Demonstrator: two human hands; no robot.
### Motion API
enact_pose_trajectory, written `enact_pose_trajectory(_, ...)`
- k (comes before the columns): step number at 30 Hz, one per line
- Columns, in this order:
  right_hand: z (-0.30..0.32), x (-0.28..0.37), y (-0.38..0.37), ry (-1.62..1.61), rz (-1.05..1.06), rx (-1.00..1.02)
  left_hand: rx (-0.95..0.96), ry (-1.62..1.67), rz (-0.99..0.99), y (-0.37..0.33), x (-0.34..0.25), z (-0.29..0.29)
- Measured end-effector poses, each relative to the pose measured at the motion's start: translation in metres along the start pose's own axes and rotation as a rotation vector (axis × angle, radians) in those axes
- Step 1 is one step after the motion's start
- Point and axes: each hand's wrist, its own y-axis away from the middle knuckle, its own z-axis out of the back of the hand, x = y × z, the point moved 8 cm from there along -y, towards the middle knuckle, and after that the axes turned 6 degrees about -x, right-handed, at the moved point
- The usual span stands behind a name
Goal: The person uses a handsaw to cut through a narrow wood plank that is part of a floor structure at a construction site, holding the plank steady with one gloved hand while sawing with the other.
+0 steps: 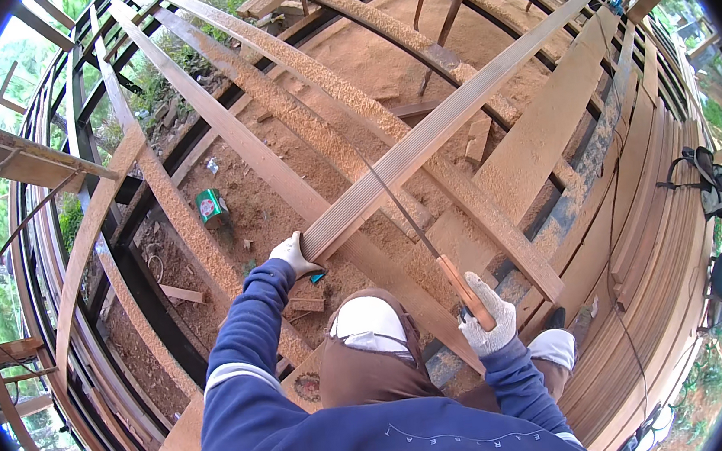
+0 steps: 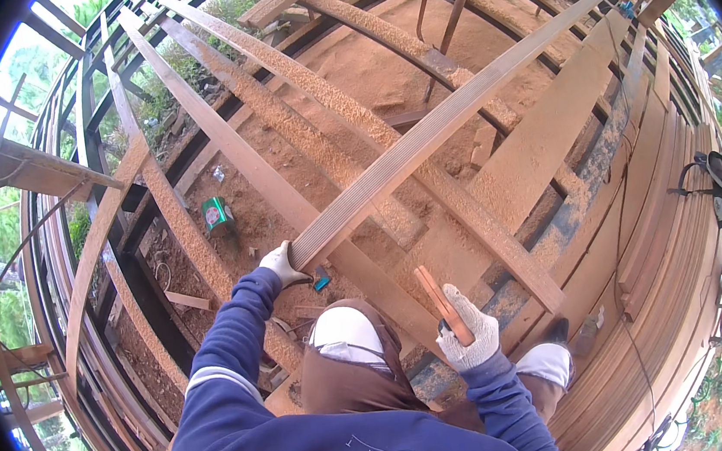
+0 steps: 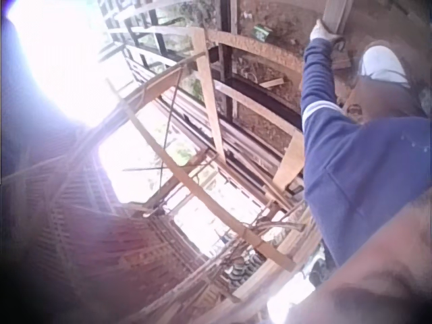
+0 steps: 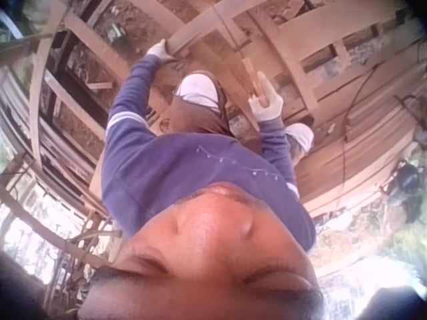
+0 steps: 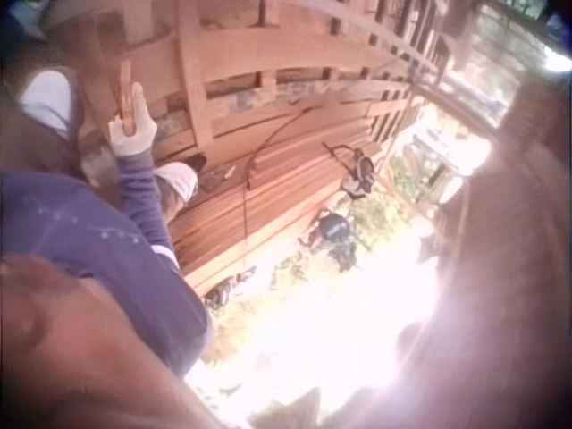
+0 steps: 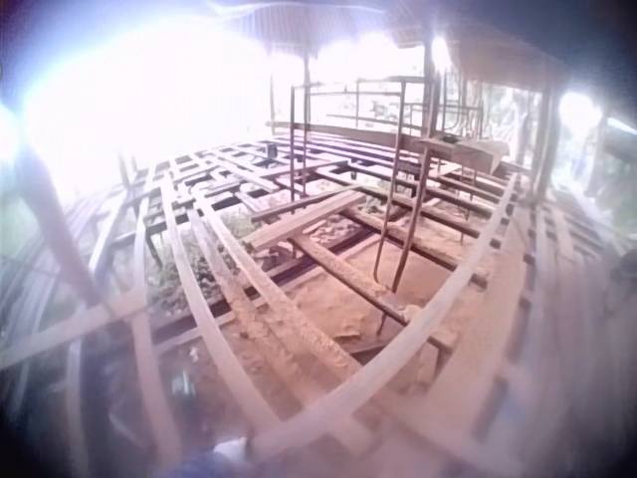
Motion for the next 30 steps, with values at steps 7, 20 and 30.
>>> enact_pose_trajectory(7,-0.022,-0.016,0.013,-0.235,-0.182,0.095,0.37,0.35,-0.074,-0.022,-0.001,-0.003)
enact_pose_trajectory(20,-0.045,-0.011,-0.01,-0.178,-0.133,0.15,-0.412,0.475,-0.156,-0.048,-0.043,0.031)
enact_pose_trajectory(30,-0.031,0.006,-0.023,-0.077,-0.017,0.171,-0.436,0.175,0.202,-0.045,-0.089,0.05)
